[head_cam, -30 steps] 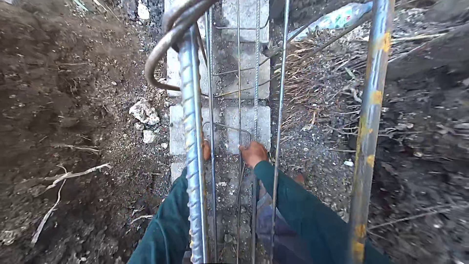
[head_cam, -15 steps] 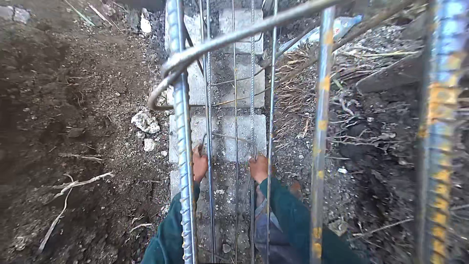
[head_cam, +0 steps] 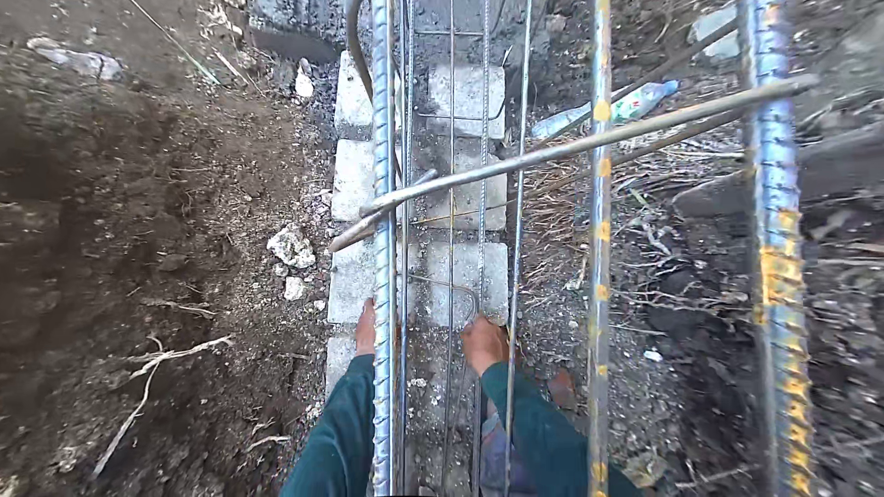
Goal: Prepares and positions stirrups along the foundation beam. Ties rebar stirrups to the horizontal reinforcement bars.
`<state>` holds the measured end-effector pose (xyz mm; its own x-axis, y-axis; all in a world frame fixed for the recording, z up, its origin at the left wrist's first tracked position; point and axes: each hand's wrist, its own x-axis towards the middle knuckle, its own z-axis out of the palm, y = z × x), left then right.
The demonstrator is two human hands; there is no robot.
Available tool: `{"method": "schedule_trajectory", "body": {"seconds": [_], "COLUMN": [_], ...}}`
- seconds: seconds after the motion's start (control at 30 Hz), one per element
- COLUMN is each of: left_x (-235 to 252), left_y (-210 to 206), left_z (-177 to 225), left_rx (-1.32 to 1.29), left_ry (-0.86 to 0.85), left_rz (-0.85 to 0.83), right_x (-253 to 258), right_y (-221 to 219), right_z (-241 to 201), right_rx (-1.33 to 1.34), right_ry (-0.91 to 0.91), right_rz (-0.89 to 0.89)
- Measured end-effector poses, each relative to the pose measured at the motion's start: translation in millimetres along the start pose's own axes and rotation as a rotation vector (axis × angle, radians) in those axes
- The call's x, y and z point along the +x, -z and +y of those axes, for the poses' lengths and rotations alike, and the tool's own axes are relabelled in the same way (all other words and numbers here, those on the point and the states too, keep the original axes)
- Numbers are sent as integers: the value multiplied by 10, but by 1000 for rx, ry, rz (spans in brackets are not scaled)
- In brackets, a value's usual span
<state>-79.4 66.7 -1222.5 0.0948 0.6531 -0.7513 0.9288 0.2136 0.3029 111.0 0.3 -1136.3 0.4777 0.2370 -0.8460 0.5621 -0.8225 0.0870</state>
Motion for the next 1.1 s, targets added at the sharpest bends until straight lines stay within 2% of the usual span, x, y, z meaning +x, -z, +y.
{"method": "schedule_trajectory", "body": {"seconds": [0.13, 0.2, 0.33, 0.47, 0.57, 0.67, 0.73, 0.8, 0.87, 1.0, 1.1], "left_x": [100, 57, 39, 157, 246, 240, 196, 187, 173, 133, 112], "left_y": [39, 195, 406, 228, 200, 560, 813, 982, 1106, 1100, 1043], "left_z": [16, 90, 117, 4, -1, -15, -118, -276, -386, -543, -400], "left_rx": [123, 201, 315, 511, 397, 98, -18, -39, -77, -73, -26], "left_ry": [28, 64, 100, 15, 15, 130, 194, 213, 213, 255, 298], "left_rz": [-69, -80, 17, 138, 178, 189, 178, 198, 197, 44, 23], "right_x": [5, -50, 4, 136, 236, 321, 206, 208, 282, 383, 345], "right_y": [35, 39, -40, -103, -191, -270, -202, -231, -295, -389, -277], "right_z": [-75, -128, -267, -271, -182, -97, -224, -352, -430, -410, -413], "right_rx": [-11, -8, 71, 163, 294, 569, 645, 691, 701, 690, 721], "right_ry": [15, 35, 69, 73, 99, 262, 335, 333, 370, 433, 425], "right_rz": [-31, -77, -89, -94, -44, 16, -123, -288, -381, -369, -354]}}
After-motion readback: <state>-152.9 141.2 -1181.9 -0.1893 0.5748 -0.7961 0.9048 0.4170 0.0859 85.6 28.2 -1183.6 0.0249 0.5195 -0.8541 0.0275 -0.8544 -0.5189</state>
